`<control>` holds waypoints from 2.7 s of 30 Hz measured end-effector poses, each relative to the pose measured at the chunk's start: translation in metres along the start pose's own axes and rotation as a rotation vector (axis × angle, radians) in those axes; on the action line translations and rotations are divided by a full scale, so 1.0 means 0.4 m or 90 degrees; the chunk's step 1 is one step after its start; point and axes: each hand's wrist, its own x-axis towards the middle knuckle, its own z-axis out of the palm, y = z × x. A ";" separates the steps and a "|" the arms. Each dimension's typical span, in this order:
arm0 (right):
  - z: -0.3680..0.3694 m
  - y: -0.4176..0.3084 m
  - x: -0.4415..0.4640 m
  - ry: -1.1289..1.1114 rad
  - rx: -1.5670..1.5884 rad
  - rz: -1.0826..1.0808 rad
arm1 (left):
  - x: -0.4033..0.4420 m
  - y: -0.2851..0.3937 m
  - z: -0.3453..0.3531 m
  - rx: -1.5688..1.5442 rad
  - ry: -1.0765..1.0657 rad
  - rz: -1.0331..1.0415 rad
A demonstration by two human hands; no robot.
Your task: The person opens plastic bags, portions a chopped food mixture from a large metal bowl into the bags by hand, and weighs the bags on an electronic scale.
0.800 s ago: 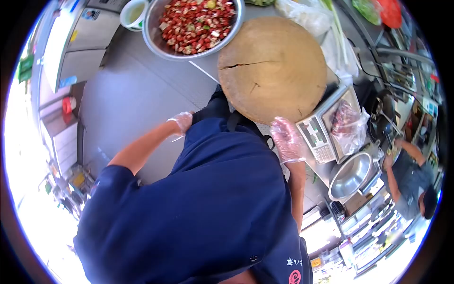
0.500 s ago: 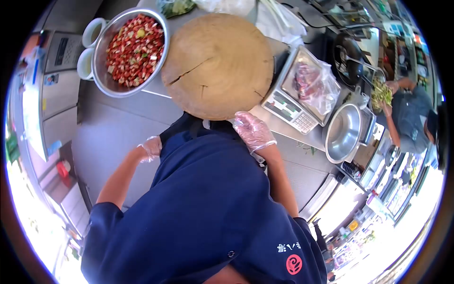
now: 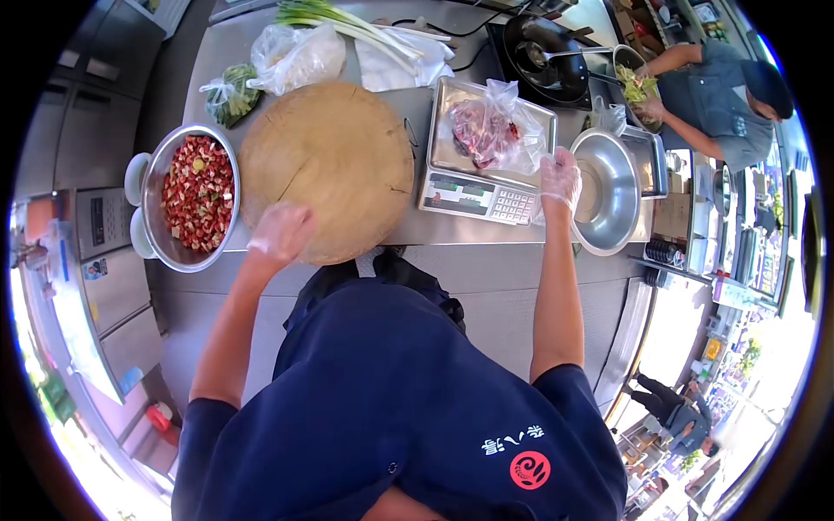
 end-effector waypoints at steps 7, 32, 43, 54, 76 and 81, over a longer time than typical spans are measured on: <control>0.078 -0.025 0.113 0.026 -0.311 -0.069 | 0.557 0.550 0.069 0.024 0.218 0.108; -0.498 0.074 0.186 0.115 0.185 -0.018 | 0.675 0.996 0.009 -0.328 0.092 0.433; -0.564 0.006 0.156 0.096 0.173 -0.020 | 0.703 1.056 0.021 -0.529 0.113 0.486; -0.190 -0.158 0.285 -0.026 0.248 -0.162 | 0.730 0.614 -0.242 -0.378 0.247 0.362; -0.434 0.529 0.152 0.106 -0.167 0.202 | 0.872 1.212 0.561 -0.085 -0.103 0.335; -0.424 0.570 0.063 -0.010 -0.210 0.214 | 0.825 1.091 0.543 -0.175 -0.110 0.315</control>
